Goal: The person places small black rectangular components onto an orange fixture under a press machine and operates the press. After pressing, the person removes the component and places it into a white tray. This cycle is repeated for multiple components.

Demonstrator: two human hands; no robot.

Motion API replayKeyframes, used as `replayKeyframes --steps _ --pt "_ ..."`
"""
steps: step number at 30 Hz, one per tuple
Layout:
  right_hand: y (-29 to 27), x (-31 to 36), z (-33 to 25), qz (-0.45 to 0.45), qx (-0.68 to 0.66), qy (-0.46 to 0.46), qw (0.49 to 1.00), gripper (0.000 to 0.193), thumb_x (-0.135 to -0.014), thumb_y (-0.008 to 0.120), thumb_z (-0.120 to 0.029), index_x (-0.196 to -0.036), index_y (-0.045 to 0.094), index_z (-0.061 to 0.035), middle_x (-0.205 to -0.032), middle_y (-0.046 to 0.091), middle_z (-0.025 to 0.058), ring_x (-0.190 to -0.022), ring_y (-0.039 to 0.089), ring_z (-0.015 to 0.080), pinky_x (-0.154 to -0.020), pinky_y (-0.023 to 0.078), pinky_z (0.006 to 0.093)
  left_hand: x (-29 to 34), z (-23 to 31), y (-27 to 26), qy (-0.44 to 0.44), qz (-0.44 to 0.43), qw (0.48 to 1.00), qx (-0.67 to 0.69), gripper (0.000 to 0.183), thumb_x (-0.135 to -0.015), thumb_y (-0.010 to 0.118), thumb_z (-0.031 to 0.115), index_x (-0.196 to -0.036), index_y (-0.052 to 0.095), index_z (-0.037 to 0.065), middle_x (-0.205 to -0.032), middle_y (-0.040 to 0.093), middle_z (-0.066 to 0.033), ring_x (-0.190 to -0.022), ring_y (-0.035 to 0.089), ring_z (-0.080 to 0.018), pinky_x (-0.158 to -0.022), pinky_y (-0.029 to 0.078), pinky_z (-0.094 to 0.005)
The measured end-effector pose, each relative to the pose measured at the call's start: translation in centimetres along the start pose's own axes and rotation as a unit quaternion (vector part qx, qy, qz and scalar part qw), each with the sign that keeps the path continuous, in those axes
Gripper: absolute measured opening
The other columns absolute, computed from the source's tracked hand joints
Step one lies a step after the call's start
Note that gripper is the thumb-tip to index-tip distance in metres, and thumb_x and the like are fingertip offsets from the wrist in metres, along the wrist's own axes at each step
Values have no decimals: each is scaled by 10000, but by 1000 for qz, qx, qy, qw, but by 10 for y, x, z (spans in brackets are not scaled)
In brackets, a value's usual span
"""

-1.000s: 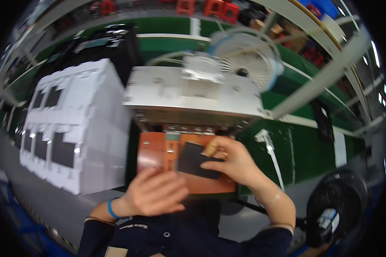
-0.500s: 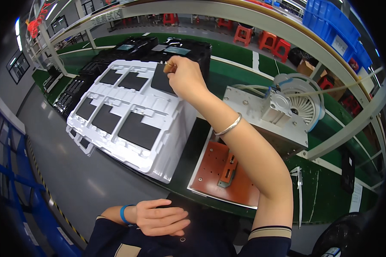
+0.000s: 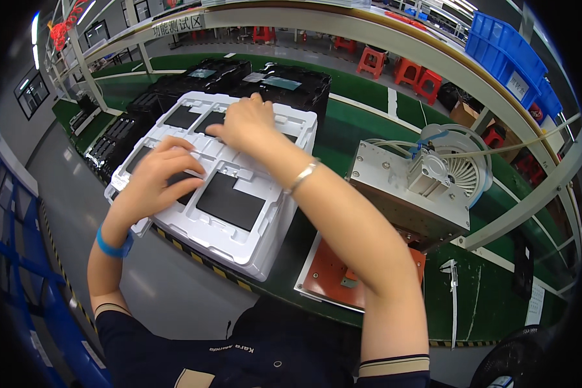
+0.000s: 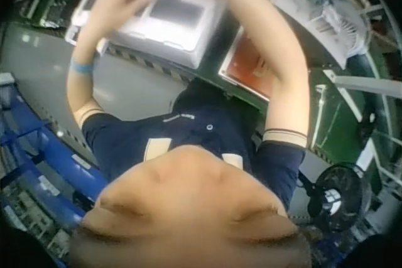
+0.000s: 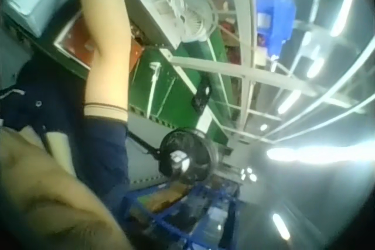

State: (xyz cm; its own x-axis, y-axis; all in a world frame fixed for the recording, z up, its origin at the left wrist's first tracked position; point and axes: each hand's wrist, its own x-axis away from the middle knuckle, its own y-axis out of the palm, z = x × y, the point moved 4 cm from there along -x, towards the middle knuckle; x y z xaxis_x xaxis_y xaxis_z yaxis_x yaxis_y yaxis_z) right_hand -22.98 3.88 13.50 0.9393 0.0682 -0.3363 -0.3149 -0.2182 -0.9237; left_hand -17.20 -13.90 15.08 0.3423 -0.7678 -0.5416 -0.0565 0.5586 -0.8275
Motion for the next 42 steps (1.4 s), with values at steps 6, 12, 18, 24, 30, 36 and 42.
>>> replayKeyframes --steps 6,12,18,24,30,36,42 --pt "8 -29 -8 -112 0 112 987 599 -626 832 -554 -967 744 -70 -964 719 130 -1130 573 338 -860 469 445 -6 -13 17 -35 -49 998 15 213 -865 685 210 -778 599 36 -738 553 -65 -798 470 -257 -782 401 -376" --pt "-8 -14 -8 134 -193 91 968 368 -699 812 -139 -1012 630 -71 -985 707 153 -945 678 357 -813 533 422 -13 -13 17 46 4 995 -90 259 -872 662 200 -693 634 15 -699 531 -63 -778 468 -259 -793 402 -386" --pt "-123 103 5 312 -167 -114 928 281 -778 740 -44 -1044 649 -43 -938 715 140 -863 704 293 -756 537 356 -39 6 -4 148 41 975 -163 368 -870 655 250 -562 581 65 -590 516 -39 -693 461 -248 -739 399 -375" --pt "-141 267 57 175 -221 99 954 267 -753 758 31 -1012 694 26 -931 724 67 -767 669 97 -650 522 238 -105 21 61 151 -88 982 -75 270 -962 486 244 -1033 704 102 -749 642 -56 -773 519 -300 -731 393 -421" --pt "-75 378 139 99 -392 345 847 224 -786 738 39 -1002 686 60 -951 689 86 -815 647 110 -677 526 251 -117 28 89 83 -41 994 -52 236 -892 627 213 -780 595 7 -848 599 -160 -831 525 -342 -750 409 -445" --pt "-52 381 125 122 -105 253 954 170 -761 773 -107 -905 708 -45 -909 626 79 -855 599 266 -756 481 360 -87 127 41 185 52 971 -138 233 -853 666 249 -786 597 37 -959 588 -101 -923 585 -317 -963 418 -507" --pt "-33 353 121 130 -98 64 985 214 -763 702 -46 -972 662 -59 -947 618 37 -884 556 240 -749 442 364 18 188 107 299 -62 950 62 368 -861 633 469 -985 669 124 -1139 645 -69 -1091 598 -262 -1005 384 -521"
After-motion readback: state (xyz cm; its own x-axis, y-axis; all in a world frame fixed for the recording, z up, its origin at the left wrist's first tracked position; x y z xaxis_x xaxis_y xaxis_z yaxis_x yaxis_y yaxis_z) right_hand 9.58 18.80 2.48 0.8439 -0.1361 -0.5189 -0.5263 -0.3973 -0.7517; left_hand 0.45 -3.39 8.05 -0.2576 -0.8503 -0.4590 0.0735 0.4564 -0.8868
